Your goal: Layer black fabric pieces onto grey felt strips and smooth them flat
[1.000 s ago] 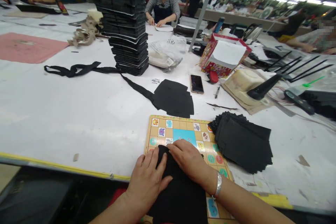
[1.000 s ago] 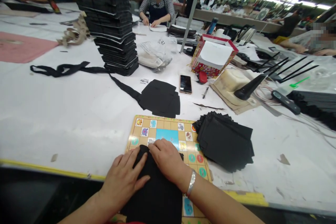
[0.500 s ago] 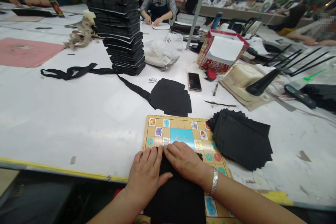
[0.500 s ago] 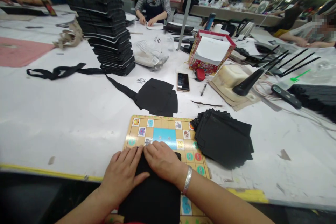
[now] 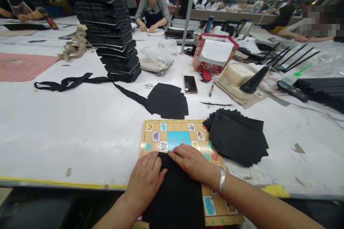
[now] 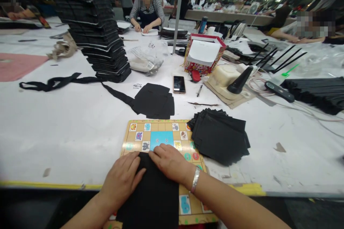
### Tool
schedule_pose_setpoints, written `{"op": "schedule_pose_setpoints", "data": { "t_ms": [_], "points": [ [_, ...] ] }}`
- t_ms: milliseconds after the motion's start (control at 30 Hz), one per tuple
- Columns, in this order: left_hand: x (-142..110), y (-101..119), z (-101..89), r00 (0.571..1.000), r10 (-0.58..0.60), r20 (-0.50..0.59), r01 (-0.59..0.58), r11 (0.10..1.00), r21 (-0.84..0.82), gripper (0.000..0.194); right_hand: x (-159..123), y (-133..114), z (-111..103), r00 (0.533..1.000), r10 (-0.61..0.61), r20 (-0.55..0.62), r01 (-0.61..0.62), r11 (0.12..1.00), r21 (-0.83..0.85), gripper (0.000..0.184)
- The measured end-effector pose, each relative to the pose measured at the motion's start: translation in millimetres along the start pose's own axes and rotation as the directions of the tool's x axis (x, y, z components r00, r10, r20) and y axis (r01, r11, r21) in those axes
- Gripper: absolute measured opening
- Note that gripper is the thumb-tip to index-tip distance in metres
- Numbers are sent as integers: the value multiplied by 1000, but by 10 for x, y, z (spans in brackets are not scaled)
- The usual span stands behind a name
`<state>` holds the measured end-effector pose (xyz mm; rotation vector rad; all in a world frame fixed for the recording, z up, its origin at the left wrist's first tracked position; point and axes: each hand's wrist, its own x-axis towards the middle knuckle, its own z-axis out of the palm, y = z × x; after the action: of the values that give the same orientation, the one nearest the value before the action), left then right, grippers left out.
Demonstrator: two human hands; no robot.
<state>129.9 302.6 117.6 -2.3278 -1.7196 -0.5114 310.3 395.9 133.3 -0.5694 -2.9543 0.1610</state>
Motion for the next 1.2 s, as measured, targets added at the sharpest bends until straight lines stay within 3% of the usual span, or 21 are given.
{"op": "schedule_pose_setpoints", "data": {
  "t_ms": [133,267,367,500,667,967,1100,1200],
  "points": [
    [-13,-39,-15,999,42,1,-42,999,23,23,-357,147,-6,993,24,-112,-21,999,32,28],
    [14,-25,-45,998,57,32,-60,994,87,31,-471,179,-10,992,28,-125,-25,999,21,29],
    [71,51,-78,987,54,149,-76,986,146,45,-461,169,-45,997,21,-73,-22,1000,-14,29],
    [157,155,-129,936,20,352,-103,971,218,59,-484,166,-103,1000,9,17,-9,999,-35,29],
    [209,216,-168,886,17,464,-141,962,234,65,-577,182,-120,999,8,51,-6,999,-42,30],
    [348,298,-192,850,24,527,-160,964,214,70,-716,184,-206,994,4,105,4,997,-79,32],
    [355,295,-170,873,55,485,-186,956,227,69,-957,203,-280,990,117,74,-107,986,-126,30],
    [348,326,-153,894,46,445,-166,958,234,68,-862,78,-250,976,215,-28,-217,972,-95,32]
  ]
}}
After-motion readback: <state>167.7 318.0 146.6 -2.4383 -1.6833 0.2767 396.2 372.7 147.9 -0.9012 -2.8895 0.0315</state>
